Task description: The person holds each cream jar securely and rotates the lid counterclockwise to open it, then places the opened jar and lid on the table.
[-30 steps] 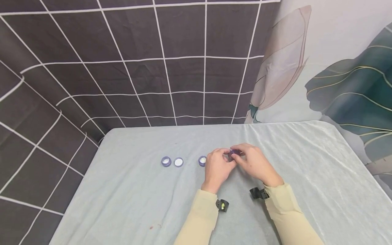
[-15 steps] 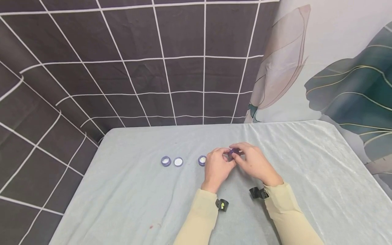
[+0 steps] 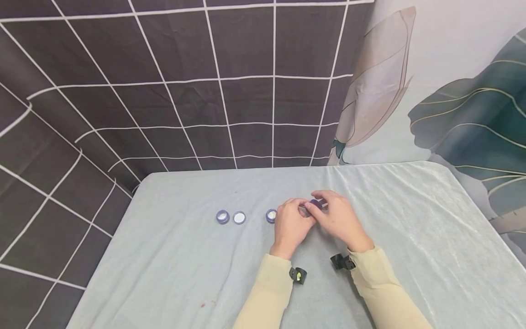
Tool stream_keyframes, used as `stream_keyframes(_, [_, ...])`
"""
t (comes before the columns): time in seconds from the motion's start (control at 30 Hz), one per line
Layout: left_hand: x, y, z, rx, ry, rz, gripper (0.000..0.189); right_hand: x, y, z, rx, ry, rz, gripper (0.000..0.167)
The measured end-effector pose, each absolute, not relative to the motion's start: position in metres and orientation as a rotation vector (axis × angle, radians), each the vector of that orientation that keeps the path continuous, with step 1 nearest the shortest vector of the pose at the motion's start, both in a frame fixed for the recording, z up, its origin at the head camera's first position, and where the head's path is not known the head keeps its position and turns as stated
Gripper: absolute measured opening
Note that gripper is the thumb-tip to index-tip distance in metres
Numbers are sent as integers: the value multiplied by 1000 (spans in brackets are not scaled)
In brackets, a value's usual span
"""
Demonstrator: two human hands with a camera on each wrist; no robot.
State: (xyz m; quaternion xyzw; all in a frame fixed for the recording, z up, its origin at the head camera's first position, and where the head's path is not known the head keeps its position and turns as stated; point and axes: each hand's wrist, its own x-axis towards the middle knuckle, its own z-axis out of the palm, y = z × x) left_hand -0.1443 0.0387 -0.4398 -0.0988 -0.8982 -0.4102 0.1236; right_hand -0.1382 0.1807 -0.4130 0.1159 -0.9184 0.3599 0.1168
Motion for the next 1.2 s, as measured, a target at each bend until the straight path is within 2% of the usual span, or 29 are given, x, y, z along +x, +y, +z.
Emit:
stream_keyframes(0.47, [-143, 38, -439, -270, -2623, -1212, 24, -137, 175, -415, 141, -2703, 1050, 41])
stream_keyframes(1.2, [-144, 37, -439, -260, -2598, -1255, 28, -138, 171, -418, 162, -2683, 993, 32])
